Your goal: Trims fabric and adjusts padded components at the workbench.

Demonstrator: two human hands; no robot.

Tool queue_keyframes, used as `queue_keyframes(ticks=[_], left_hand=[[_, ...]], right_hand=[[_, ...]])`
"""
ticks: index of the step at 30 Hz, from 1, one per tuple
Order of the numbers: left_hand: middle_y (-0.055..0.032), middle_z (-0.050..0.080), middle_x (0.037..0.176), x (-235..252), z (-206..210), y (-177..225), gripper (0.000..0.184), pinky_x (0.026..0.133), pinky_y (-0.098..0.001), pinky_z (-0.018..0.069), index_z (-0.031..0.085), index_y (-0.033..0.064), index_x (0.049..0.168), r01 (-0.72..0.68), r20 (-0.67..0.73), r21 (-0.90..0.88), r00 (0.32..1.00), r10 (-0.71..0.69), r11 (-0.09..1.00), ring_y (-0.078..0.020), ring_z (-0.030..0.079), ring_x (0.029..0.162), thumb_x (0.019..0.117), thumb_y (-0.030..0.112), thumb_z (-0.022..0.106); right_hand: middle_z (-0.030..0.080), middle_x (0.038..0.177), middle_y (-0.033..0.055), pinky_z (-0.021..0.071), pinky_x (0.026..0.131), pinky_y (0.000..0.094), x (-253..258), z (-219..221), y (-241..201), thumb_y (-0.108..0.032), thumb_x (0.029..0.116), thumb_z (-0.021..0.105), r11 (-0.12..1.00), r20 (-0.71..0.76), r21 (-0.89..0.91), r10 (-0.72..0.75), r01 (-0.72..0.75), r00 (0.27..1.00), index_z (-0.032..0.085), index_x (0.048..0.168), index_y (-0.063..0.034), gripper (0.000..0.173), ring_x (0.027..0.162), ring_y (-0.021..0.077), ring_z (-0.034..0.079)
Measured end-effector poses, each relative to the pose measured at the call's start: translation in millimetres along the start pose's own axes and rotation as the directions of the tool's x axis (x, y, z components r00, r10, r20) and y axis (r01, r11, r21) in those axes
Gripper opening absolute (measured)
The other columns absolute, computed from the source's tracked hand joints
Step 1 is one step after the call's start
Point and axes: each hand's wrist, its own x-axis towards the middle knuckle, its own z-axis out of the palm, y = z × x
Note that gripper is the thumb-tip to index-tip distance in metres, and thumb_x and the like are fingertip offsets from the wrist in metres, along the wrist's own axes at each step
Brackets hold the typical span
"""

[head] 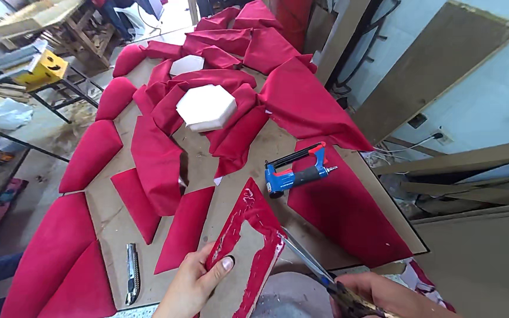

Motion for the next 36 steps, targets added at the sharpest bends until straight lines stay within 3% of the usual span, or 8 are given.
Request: queue_keyframes(ticks=[13, 19, 24, 25, 28, 32, 34, 36], left_hand=[[0.005, 0.069, 0.076, -8, -3, 19, 0.043, 0.059, -0.0277, 0.0584, 0.069, 0.0123, 0.11, -0.186, 0.013, 0.18, 0.982, 0.186, 0.966, -0.0035, 0.065, 0.064, 0.0991, 0.053, 0.061], [0.004, 0.069, 0.077, -11, -5, 26, 0.045, 0.061, -0.0275, 0.0587, 0.067, 0.0101, 0.11, -0.182, 0.003, 0.251, 0.982, 0.187, 0.951, -0.0028, 0.066, 0.066, 0.0991, 0.053, 0.061], [0.0032, 0.07, 0.077, -14, -9, 25, 0.044, 0.061, -0.0286, 0.0585, 0.068, 0.01, 0.11, -0.178, 0.028, 0.221, 0.984, 0.176, 0.959, -0.0036, 0.065, 0.066, 0.0988, 0.052, 0.063], [0.0032, 0.069, 0.077, -12, -10, 24, 0.043, 0.06, -0.0284, 0.058, 0.068, 0.0101, 0.11, -0.183, 0.037, 0.211, 0.983, 0.18, 0.96, -0.0035, 0.065, 0.065, 0.0989, 0.052, 0.062], [0.0062, 0.068, 0.074, -7, -10, 17, 0.039, 0.056, -0.0253, 0.0558, 0.069, 0.0132, 0.108, -0.198, 0.075, 0.141, 0.979, 0.189, 0.97, -0.0016, 0.063, 0.062, 0.0988, 0.051, 0.063], [0.0047, 0.069, 0.077, 9, -3, -10, 0.038, 0.06, -0.0252, 0.0559, 0.072, 0.0121, 0.107, -0.156, 0.292, -0.137, 0.937, 0.191, 0.978, -0.0023, 0.063, 0.064, 0.097, 0.048, 0.067], [0.0045, 0.068, 0.076, 17, 5, -21, 0.038, 0.059, -0.0247, 0.054, 0.072, 0.0113, 0.103, -0.087, 0.308, -0.237, 0.938, 0.16, 0.968, -0.0023, 0.061, 0.064, 0.0956, 0.048, 0.07], [0.004, 0.072, 0.084, 14, 0, -19, 0.039, 0.067, -0.0277, 0.0584, 0.073, 0.0119, 0.107, -0.042, 0.205, -0.179, 0.976, 0.079, 0.983, -0.0046, 0.066, 0.072, 0.0964, 0.049, 0.068]], right_hand=[[0.07, 0.081, -0.0014, 0.0532, 0.052, 0.025, 42, 19, 14, -0.055, 0.0801, 0.083, 0.976, -0.18, -0.016, -0.214, 0.215, 0.96, 0.069, 0.112, -0.0153, 0.052, 0.06, 0.0068, 0.062], [0.069, 0.072, 0.0012, 0.0574, 0.053, 0.0343, 45, 58, -1, -0.054, 0.0706, 0.09, 0.967, -0.549, -0.208, -0.242, 0.149, 0.8, 0.047, 0.15, -0.0179, 0.097, 0.055, 0.0132, 0.063], [0.069, 0.124, 0.0062, 0.059, 0.057, 0.0259, 58, 36, 12, -0.055, 0.0766, 0.085, 0.923, -0.293, 0.041, -0.354, 0.382, 0.888, 0.026, 0.163, -0.0141, 0.113, 0.062, 0.0063, 0.064], [0.071, 0.115, 0.0057, 0.0578, 0.055, 0.0261, 58, 35, 12, -0.056, 0.0757, 0.086, 0.925, -0.32, -0.006, -0.361, 0.379, 0.876, 0.031, 0.162, -0.0145, 0.11, 0.059, 0.0063, 0.062], [0.064, 0.065, -0.0058, 0.0498, 0.045, 0.0235, 64, 43, 24, -0.062, 0.0794, 0.079, 0.767, -0.483, -0.586, -0.589, 0.261, 0.648, 0.044, 0.157, -0.0166, 0.097, 0.049, 0.0018, 0.054], [0.067, 0.071, -0.0032, 0.0565, 0.052, 0.0274, 81, 16, 34, -0.056, 0.093, 0.069, 0.438, -0.411, -0.898, -0.869, 0.041, 0.275, 0.049, 0.151, -0.0215, 0.071, 0.059, 0.0042, 0.063], [0.068, 0.073, -0.0054, 0.0561, 0.05, 0.0274, 73, 6, 4, -0.058, 0.0896, 0.072, 0.551, -0.504, -0.83, -0.806, 0.084, 0.311, 0.049, 0.152, -0.0255, 0.074, 0.058, 0.0038, 0.062], [0.069, 0.072, -0.0046, 0.0546, 0.043, 0.0282, 45, 10, -23, -0.059, 0.0821, 0.079, 0.8, -0.588, -0.552, -0.573, 0.235, 0.571, 0.052, 0.15, -0.0306, 0.079, 0.051, 0.0063, 0.06]])
